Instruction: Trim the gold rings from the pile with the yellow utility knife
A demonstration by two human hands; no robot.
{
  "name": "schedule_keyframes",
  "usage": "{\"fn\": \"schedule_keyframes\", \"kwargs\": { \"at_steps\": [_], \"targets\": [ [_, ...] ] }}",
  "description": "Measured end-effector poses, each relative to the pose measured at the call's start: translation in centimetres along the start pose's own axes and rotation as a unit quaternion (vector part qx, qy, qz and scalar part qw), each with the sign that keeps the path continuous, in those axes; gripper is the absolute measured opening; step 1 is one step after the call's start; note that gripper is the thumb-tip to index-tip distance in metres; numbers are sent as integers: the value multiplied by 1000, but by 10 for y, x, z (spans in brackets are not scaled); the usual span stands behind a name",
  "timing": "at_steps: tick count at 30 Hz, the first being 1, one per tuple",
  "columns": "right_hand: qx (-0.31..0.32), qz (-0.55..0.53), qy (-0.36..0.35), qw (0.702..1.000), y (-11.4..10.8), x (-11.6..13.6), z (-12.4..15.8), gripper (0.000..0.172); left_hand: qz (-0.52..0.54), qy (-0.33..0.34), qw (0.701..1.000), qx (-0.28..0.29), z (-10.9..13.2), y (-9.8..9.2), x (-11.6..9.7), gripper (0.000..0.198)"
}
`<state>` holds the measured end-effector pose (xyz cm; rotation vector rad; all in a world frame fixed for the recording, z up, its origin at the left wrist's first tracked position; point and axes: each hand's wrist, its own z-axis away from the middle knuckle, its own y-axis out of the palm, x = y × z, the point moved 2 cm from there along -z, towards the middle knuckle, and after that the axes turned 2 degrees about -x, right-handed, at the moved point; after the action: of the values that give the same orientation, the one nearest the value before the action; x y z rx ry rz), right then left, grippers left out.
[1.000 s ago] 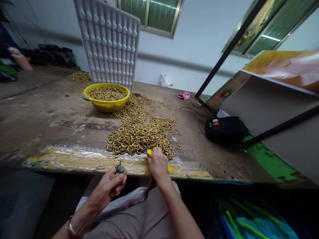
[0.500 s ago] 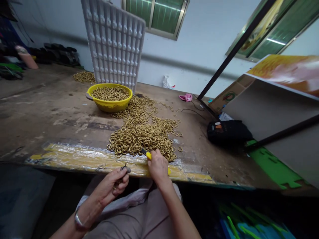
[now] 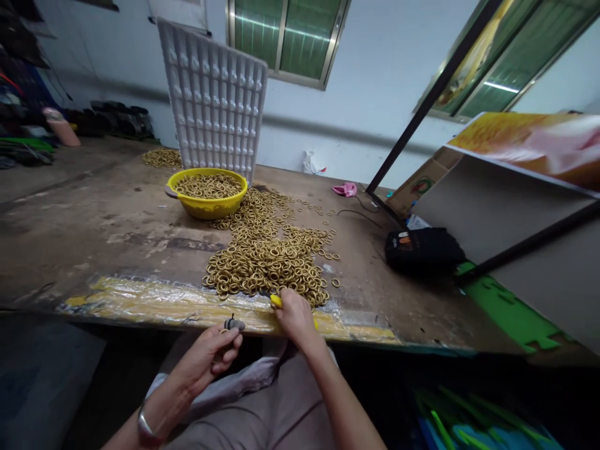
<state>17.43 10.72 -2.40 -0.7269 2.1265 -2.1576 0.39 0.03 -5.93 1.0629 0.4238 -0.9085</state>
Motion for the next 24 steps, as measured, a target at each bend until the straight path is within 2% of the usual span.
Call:
{"fn": "schedule_keyframes", "kwargs": {
  "at_steps": [1, 2, 4, 6, 9, 12, 18, 20, 22, 24],
  "targets": [
    [-15, -95, 9, 995, -2, 4, 2, 8, -9, 12, 1000, -3, 0, 1, 0, 35],
    [-23, -205, 21, 978, -4, 8, 6, 11, -16, 23, 1000, -6, -1, 4, 0, 37],
    [-3, -405, 47, 913, -5, 21, 15, 17, -21, 49, 999, -7, 1, 10, -4, 41],
    [42, -539, 73, 838, -3, 34, 25, 20, -21, 70, 997, 0, 3, 17, -9, 41],
    [77, -650, 110, 748, 2, 46, 37, 27, -17, 81, 997, 10, 8, 23, -16, 37],
    [86, -699, 124, 699, 7, 49, 44, 33, -17, 70, 997, 8, 10, 24, -16, 35],
    [87, -720, 127, 677, 17, 54, 51, 34, -29, 60, 997, 34, 9, 23, -12, 31],
    [94, -719, 124, 678, 18, 56, 52, 35, -26, 69, 997, 38, 9, 23, -12, 32],
    [100, -694, 115, 703, 16, 56, 54, 35, -26, 73, 996, 41, 11, 24, -14, 32],
    [80, -630, 88, 767, 12, 52, 56, 34, -32, 70, 996, 41, 12, 25, -16, 33]
  ]
}}
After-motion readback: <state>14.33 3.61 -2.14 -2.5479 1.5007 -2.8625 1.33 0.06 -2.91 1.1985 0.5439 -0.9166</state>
